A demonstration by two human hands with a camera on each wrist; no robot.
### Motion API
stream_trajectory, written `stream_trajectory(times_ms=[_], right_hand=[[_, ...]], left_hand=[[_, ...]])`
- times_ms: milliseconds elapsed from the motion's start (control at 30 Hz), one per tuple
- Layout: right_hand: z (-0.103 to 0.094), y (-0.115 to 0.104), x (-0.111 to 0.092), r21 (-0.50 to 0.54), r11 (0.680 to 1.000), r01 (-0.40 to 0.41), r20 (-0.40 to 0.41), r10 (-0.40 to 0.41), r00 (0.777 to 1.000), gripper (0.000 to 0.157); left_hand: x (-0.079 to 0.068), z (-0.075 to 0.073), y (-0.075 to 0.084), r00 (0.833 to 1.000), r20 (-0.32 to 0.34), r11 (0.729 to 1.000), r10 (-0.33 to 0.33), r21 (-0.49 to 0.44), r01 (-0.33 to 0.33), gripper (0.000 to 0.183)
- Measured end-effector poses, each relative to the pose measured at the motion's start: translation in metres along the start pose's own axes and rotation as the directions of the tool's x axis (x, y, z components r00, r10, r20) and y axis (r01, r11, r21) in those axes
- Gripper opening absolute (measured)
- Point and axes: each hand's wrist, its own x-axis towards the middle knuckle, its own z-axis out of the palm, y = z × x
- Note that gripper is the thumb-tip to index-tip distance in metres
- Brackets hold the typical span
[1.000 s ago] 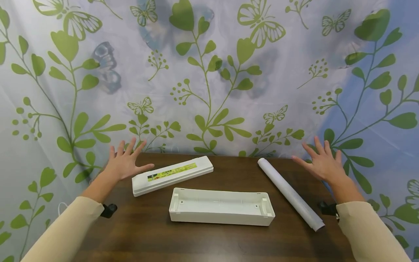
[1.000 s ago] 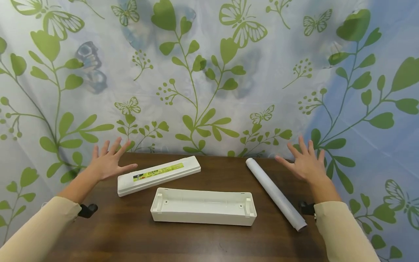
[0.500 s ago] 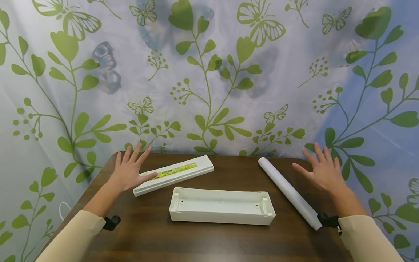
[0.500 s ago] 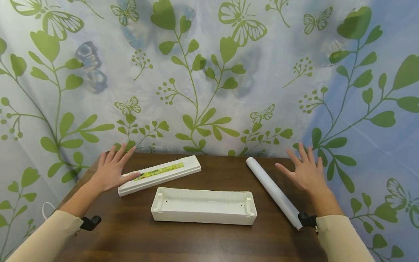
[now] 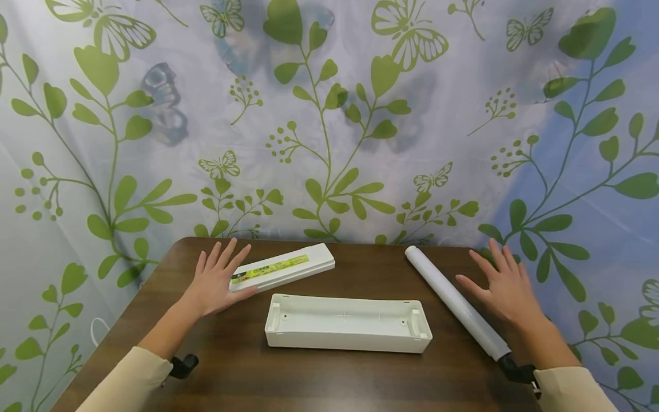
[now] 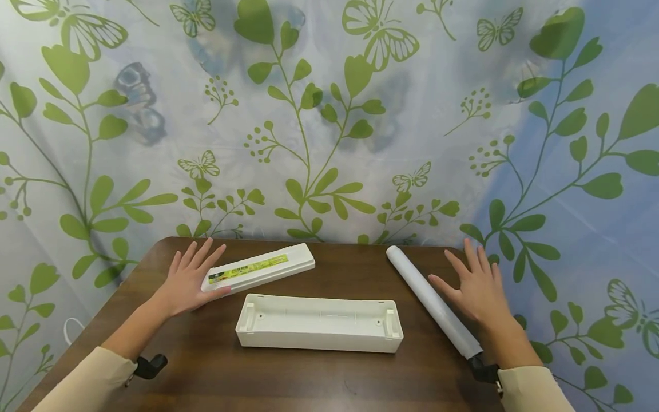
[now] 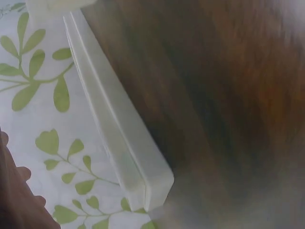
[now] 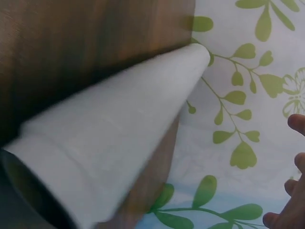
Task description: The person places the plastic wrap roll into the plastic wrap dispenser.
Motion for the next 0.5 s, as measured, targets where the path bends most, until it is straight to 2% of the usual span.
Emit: stream_trajectory(times_ms=[267, 500], right_hand=[[0.012, 0.004, -0.026, 0.122, 0.992, 0.016, -0.075, -0.007, 0.997, 0.074], [0.024, 0.005, -0.039, 0.243, 0.970, 0.011, -0.166, 0.031, 0.986, 0.071]], left_hand=[[-0.005, 0.007, 0.013, 0.997, 0.008, 0.994, 0.072, -0.087, -0.071, 0.095], [-0.012, 0.010, 0.021, 0.993, -0.004, 0.967, 0.119, -0.227, -0.117, 0.095]])
